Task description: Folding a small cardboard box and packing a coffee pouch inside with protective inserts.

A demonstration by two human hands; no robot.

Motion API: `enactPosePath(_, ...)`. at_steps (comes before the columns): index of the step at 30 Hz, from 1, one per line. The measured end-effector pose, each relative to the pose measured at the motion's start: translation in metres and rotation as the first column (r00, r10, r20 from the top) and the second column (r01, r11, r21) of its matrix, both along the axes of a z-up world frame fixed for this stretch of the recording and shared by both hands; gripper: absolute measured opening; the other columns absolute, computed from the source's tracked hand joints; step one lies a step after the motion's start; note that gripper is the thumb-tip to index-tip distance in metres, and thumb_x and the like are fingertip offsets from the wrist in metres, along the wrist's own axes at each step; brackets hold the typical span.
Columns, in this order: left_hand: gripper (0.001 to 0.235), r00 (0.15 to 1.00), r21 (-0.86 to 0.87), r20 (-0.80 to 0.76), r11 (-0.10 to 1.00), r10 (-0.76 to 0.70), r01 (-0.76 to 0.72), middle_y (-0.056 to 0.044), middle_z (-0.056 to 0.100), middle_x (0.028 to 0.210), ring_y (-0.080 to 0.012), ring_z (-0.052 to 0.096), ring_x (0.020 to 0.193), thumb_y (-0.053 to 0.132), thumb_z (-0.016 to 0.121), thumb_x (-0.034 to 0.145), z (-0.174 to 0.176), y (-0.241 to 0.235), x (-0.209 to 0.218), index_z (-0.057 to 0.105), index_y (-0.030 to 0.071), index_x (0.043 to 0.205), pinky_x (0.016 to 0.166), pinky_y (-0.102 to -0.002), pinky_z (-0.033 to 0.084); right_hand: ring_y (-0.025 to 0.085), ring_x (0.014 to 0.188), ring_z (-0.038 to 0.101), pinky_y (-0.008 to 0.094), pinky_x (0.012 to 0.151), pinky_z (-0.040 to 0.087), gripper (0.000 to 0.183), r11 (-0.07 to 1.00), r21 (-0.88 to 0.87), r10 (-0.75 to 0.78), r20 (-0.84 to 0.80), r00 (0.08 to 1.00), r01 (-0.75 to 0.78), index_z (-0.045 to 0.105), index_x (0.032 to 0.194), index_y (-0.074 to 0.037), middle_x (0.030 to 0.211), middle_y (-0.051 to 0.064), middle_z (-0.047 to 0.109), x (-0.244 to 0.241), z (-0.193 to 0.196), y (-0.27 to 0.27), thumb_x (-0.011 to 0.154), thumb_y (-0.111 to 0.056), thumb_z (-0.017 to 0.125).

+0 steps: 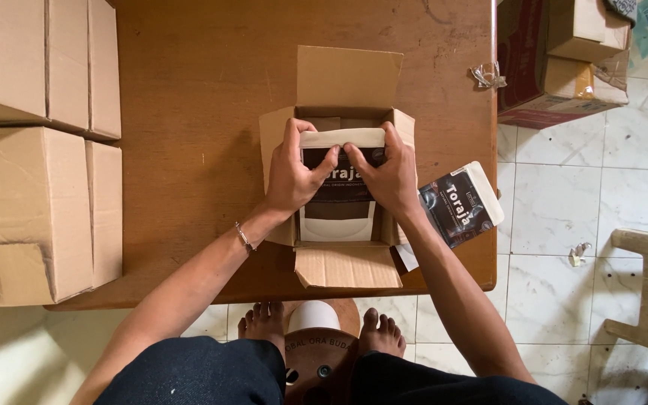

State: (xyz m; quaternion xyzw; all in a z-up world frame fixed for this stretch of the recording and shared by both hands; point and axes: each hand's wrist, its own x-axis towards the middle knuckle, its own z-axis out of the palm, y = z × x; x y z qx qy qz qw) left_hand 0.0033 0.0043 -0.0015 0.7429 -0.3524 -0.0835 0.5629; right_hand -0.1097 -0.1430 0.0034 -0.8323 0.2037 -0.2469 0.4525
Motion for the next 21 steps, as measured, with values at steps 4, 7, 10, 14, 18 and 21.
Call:
enactPosePath(4,0.020,0.999,-0.010,-0.047,1.000,-0.016,0.015,-0.014,0.068,0.080,-0.0230,0.073,0.067,0.025,0.059,0.094,0.002,0.001,-0.002,0.049,0.013,0.106,0.070,-0.044,0.061,0.028,0.062,0.061,0.039,0.060,0.045,0.024,1.000,0.005,0.012,-0.004,1.000,-0.012,0.058,0.098,-0.007,0.071,0.016,0.063,-0.004,-0.010,-0.005,0.094,-0.025,0.073)
enactPosePath(7,0.015,1.000,-0.011,-0.024,1.000,-0.002,0.002,-0.021,0.063,0.084,-0.0396,0.071,0.075,0.020,0.053,0.096,-0.002,-0.002,-0.001,0.048,0.010,0.107,0.069,-0.051,0.057,0.045,0.064,0.062,0.048,0.059,0.044,0.016,0.999,-0.036,0.026,-0.012,1.000,-0.026,0.055,0.101,-0.006,0.072,0.024,0.057,-0.005,-0.018,-0.009,0.099,-0.020,0.062)
enactPosePath(10,0.017,0.999,0.009,-0.041,1.000,0.004,-0.003,-0.019,0.063,0.085,-0.0393,0.071,0.077,0.020,0.054,0.096,-0.003,-0.001,-0.001,0.049,0.010,0.108,0.072,-0.051,0.057,0.037,0.063,0.061,0.044,0.061,0.045,0.010,1.000,0.016,0.015,-0.009,1.000,-0.015,0.056,0.100,-0.008,0.071,0.019,0.057,-0.005,-0.025,-0.009,0.101,-0.018,0.057)
enactPosePath(14,0.017,0.999,0.014,-0.042,1.000,-0.010,0.010,-0.019,0.062,0.087,-0.0383,0.070,0.080,0.018,0.054,0.094,-0.004,-0.001,0.001,0.049,0.010,0.108,0.075,-0.052,0.056,0.029,0.060,0.061,0.039,0.059,0.044,0.011,0.999,0.032,0.005,0.013,1.000,-0.005,0.059,0.098,-0.009,0.069,0.016,0.059,-0.003,-0.022,-0.008,0.099,-0.020,0.062)
enactPosePath(18,0.018,1.000,0.014,-0.026,1.000,-0.014,0.014,-0.018,0.061,0.090,-0.0359,0.069,0.084,0.014,0.054,0.092,-0.007,-0.001,0.001,0.049,0.009,0.109,0.079,-0.051,0.056,0.028,0.060,0.061,0.039,0.058,0.044,0.011,0.999,0.044,-0.003,0.008,1.000,0.003,0.060,0.098,-0.009,0.070,0.016,0.059,-0.005,-0.021,-0.007,0.098,-0.019,0.065)
enactPosePath(21,0.018,1.000,0.008,-0.012,1.000,-0.021,0.021,-0.018,0.061,0.090,-0.0378,0.069,0.085,0.013,0.054,0.092,-0.006,-0.001,0.002,0.049,0.009,0.109,0.079,-0.052,0.056,0.029,0.060,0.062,0.039,0.058,0.044,0.012,0.999,0.037,-0.006,0.012,1.000,0.005,0.061,0.098,-0.009,0.070,0.017,0.060,-0.006,-0.024,-0.009,0.098,-0.019,0.066)
